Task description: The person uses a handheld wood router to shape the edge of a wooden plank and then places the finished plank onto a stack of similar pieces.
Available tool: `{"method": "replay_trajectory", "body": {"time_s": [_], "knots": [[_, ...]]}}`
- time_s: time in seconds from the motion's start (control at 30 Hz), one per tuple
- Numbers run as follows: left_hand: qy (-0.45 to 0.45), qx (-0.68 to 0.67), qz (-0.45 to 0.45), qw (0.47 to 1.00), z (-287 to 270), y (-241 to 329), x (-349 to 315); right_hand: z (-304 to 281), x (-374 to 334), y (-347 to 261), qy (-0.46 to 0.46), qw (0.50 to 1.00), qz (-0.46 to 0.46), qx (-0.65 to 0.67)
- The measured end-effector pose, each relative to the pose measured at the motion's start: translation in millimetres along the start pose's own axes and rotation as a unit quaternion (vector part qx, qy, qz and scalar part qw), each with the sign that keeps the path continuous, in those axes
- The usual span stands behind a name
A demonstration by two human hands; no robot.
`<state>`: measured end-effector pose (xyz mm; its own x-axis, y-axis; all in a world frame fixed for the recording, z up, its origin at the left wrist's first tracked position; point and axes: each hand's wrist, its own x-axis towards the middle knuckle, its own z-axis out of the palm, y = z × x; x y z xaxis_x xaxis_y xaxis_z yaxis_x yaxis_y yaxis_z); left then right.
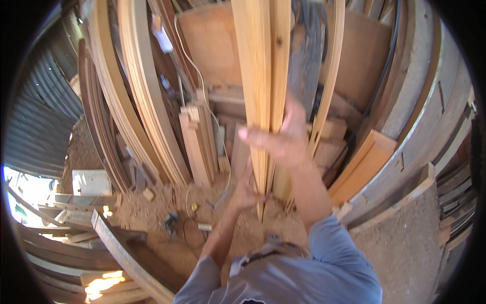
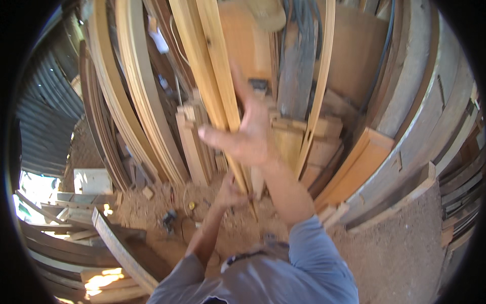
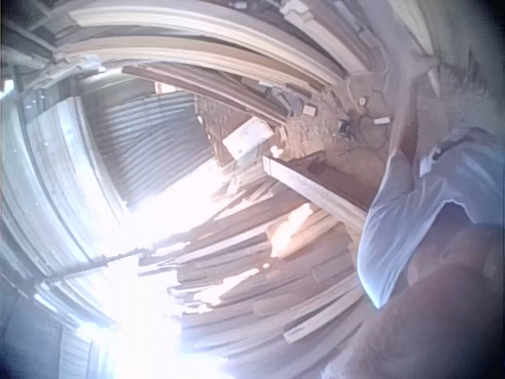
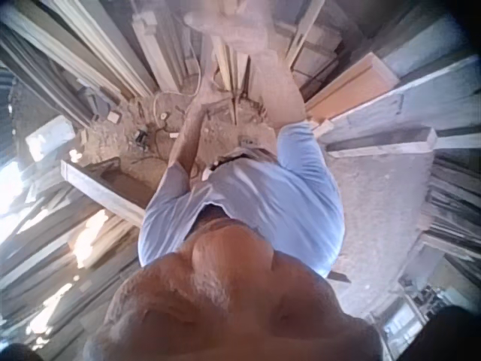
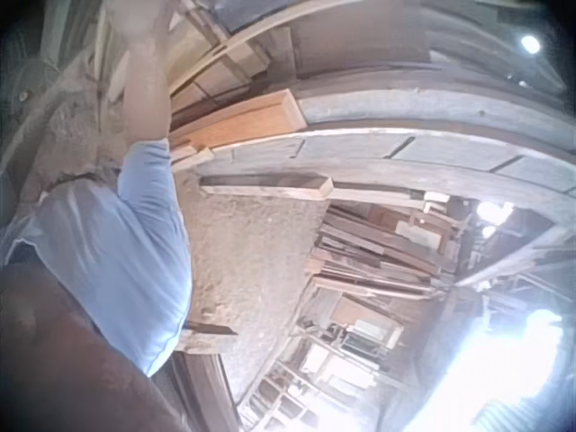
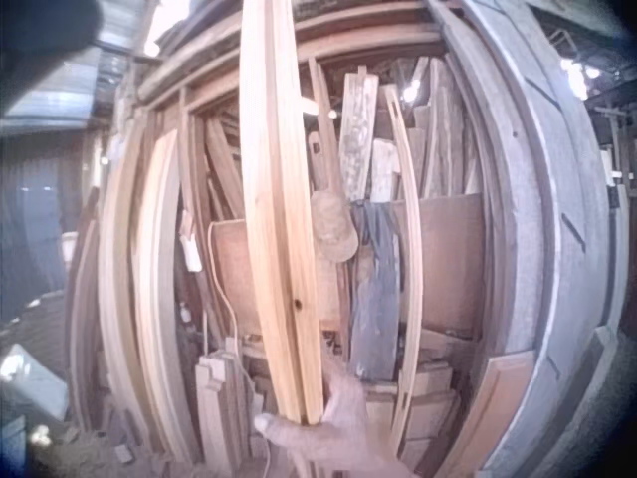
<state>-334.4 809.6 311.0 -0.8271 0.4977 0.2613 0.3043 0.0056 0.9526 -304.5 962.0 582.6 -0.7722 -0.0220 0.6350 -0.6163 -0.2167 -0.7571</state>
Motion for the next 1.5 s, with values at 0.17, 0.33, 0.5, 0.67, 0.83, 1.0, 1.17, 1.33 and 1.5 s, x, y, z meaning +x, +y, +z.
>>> {"method": "replay_trajectory", "body": {"time_s": [0.17,0.33,0.5,0.67,0.83,1.0,1.17,1.33,1.5], "knots": [[-0.063,0.085,-0.029,0.994,9.8,-51.6,55.9,-47.3,10.5,61.9,0.048,0.99,-0.029,-0.133],[-0.066,0.235,-0.064,0.968,27.4,-85.9,64.6,-90.5,27.3,121.8,0.104,0.969,-0.062,-0.214],[-0.134,0.327,-0.107,0.929,19.0,-214.5,-12.5,-122.7,77.2,142.7,0.147,0.963,-0.005,-0.227],[-0.31,0.344,-0.27,0.844,-40.8,-298.8,-151.8,-165.5,121.7,183.8,0.177,0.958,-0.021,-0.224],[-0.254,0.25,-0.379,0.854,-40.2,-284.1,-131.5,-221.4,141.8,225.9,0.183,0.952,-0.002,-0.245],[-0.208,0.234,-0.399,0.862,-62.1,-264.8,-107.3,-228.3,163.5,225.5,0.205,0.951,0.059,-0.225],[-0.188,0.22,-0.387,0.875,-52.4,-254.9,-74.8,-259.3,173.7,234.1,0.205,0.955,0.021,-0.214],[-0.163,0.217,-0.396,0.877,-44.5,-248.3,-60.9,-265.8,178.0,236.9,0.211,0.951,0.068,-0.217],[-0.148,0.211,-0.402,0.879,-25.6,-242.4,-45.4,-269.0,173.9,220.7,0.199,0.94,0.11,-0.253]]}}
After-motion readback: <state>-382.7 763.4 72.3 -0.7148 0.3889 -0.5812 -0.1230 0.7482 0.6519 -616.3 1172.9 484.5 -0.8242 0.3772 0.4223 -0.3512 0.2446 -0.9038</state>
